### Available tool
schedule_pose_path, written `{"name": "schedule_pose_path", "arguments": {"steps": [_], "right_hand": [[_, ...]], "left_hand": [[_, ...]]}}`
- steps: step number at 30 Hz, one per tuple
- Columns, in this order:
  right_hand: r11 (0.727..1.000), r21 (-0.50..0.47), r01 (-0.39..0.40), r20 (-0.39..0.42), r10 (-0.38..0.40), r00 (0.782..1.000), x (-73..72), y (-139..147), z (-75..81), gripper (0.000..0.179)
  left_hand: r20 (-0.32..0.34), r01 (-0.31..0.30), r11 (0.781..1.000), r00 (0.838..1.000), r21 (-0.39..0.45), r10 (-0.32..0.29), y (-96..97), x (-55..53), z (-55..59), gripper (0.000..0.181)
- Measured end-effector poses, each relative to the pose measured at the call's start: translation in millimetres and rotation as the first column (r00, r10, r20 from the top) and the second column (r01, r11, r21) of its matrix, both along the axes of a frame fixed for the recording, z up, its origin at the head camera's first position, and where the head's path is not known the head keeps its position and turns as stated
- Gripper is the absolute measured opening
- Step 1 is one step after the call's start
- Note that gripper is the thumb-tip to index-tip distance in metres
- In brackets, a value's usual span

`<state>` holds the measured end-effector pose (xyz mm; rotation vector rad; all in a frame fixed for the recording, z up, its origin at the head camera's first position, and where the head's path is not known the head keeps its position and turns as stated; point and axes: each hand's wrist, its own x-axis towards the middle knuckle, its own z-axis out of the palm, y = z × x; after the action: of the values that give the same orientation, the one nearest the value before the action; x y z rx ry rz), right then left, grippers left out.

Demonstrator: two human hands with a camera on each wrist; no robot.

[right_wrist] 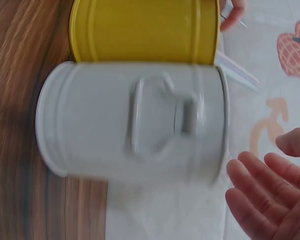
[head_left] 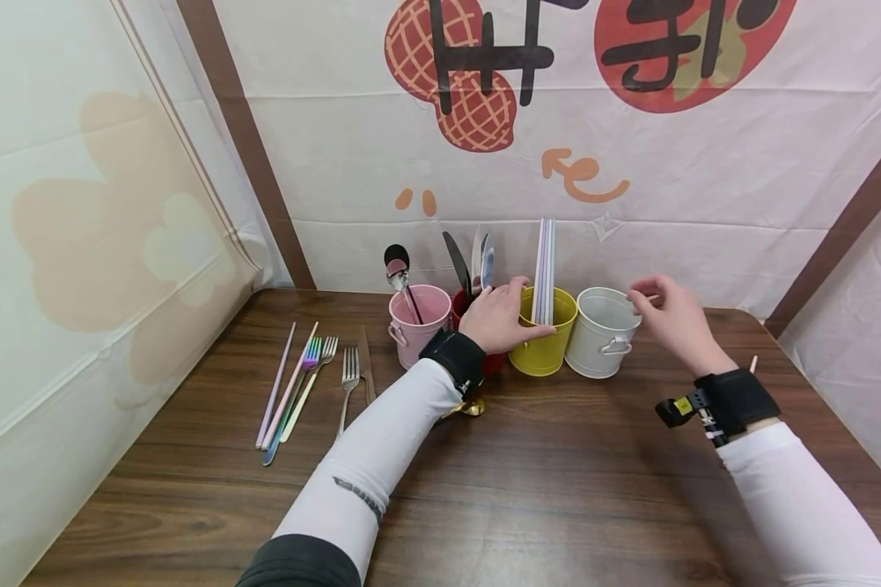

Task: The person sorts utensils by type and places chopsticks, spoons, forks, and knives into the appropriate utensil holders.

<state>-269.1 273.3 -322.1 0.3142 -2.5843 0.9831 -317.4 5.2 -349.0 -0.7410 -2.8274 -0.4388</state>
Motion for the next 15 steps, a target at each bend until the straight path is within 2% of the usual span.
{"name": "schedule_pose_path", "arguments": {"steps": [4, 7, 11, 15], "right_hand": [[0.997, 0.022, 0.071, -0.047, -0.070, 0.996, 11.7, 26, -2.7, 0.031], [0.980, 0.102, 0.169, -0.015, -0.168, 0.986, 23.3, 51, -7.6, 0.034], [0.920, 0.287, 0.268, 0.080, -0.302, 0.950, 38.7, 87, -19.9, 0.040], [0.870, 0.425, 0.249, 0.220, -0.366, 0.904, 50.5, 115, -32.1, 0.042]], "left_hand": [[-0.001, -0.001, 1.000, 1.000, 0.002, 0.001, 0.5, 0.8, 0.3, 0.087], [0.006, 0.002, 1.000, 1.000, 0.006, -0.002, 0.6, 1.5, 0.6, 0.087], [0.016, 0.000, 1.000, 1.000, 0.009, 0.000, -0.3, 1.2, 0.2, 0.087], [0.031, -0.005, 1.000, 1.000, 0.010, 0.005, -1.1, 0.5, -0.5, 0.087]]}}
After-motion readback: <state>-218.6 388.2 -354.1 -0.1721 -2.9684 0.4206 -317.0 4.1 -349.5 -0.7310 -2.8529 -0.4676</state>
